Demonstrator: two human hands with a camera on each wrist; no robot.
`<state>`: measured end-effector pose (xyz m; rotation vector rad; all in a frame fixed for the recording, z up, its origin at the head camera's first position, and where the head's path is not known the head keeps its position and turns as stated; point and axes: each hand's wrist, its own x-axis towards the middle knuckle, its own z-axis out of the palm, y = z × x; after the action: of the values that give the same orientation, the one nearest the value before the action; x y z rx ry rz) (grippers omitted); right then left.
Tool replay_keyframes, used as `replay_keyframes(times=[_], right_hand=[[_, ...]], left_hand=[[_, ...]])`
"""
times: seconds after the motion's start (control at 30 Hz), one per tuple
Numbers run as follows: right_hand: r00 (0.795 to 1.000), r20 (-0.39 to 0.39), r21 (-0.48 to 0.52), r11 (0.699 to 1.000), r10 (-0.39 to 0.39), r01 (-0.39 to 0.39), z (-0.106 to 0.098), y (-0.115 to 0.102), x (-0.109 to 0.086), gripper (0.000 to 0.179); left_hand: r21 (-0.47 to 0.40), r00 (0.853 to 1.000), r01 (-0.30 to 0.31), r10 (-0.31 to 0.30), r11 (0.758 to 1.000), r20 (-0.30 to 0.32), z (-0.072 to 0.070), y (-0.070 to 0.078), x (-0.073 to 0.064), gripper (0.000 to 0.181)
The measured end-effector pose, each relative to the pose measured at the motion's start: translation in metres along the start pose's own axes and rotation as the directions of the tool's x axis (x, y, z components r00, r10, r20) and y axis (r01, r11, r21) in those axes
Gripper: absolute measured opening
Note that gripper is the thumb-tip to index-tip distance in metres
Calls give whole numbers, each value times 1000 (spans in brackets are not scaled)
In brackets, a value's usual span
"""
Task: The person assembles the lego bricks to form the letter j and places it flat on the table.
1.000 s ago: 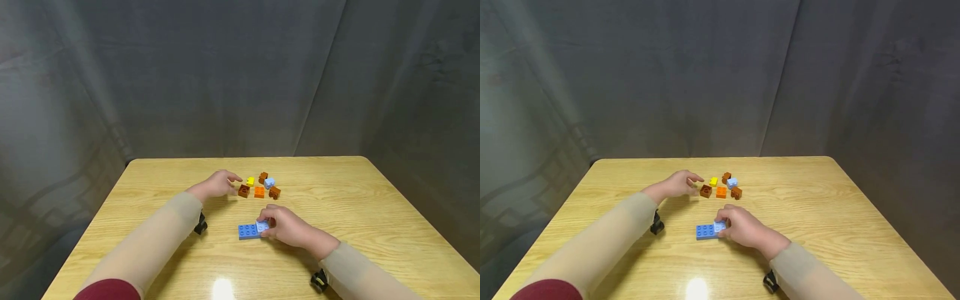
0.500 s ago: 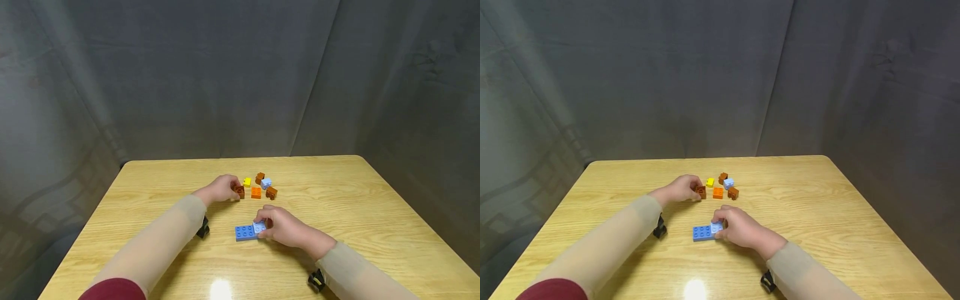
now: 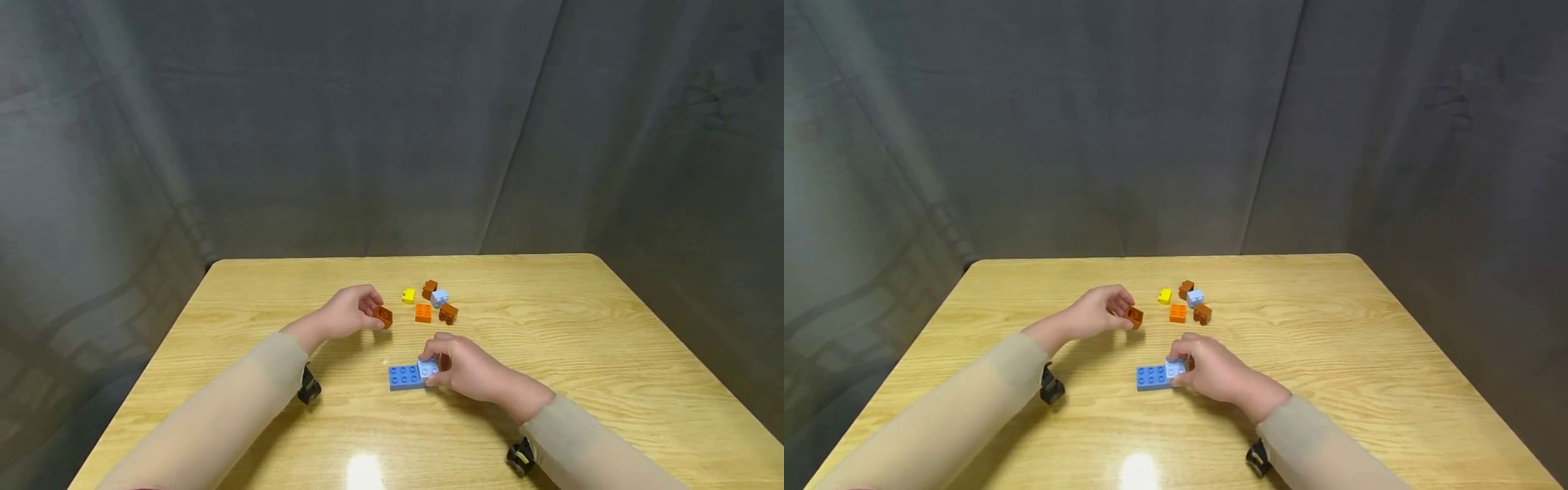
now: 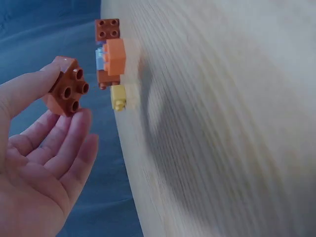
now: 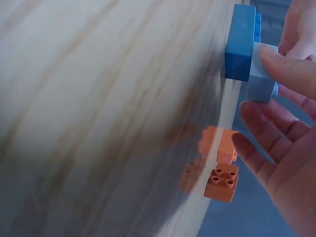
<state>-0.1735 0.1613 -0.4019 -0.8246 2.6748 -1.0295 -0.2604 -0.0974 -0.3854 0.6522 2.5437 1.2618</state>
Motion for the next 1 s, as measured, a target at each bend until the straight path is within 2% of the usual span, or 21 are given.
replay_keyframes(times=[0.13, 0.27, 0.43, 0.57, 0.67, 0.8, 0.87, 1.0], right_hand=[[1000, -6, 17, 1000, -2, 2, 0, 2, 1, 24], [1000, -22, 28, 1000, -12, 13, -1, 3, 2, 24], [1000, -23, 31, 999, -16, 17, -2, 4, 3, 24], [1000, -19, 30, 999, -15, 16, -3, 5, 3, 24], [1000, -22, 27, 999, -22, 23, -4, 5, 2, 24], [999, -23, 24, 999, -25, 25, -4, 6, 2, 23], [999, -21, 21, 999, -25, 25, -4, 6, 2, 23], [999, -22, 13, 999, -29, 29, -4, 5, 2, 23]], left_hand=[[-99, 1000, -20, 20, 995, -2, -4, -1, -14, 31], [-173, 998, -59, 60, 983, -2, -7, -1, -29, 36], [-179, 996, -84, 85, 980, -1, -4, 0, -44, 37], [-178, 996, -85, 84, 980, -10, 2, 3, -49, 38], [-126, 996, -94, 92, 988, -23, 9, 7, -51, 36], [42, 990, -138, 139, 989, -1, 19, 14, -55, 35], [130, 985, -172, 169, 976, 37, 23, 16, -57, 36], [248, 973, -225, 203, 942, 112, 31, 19, -60, 39]])
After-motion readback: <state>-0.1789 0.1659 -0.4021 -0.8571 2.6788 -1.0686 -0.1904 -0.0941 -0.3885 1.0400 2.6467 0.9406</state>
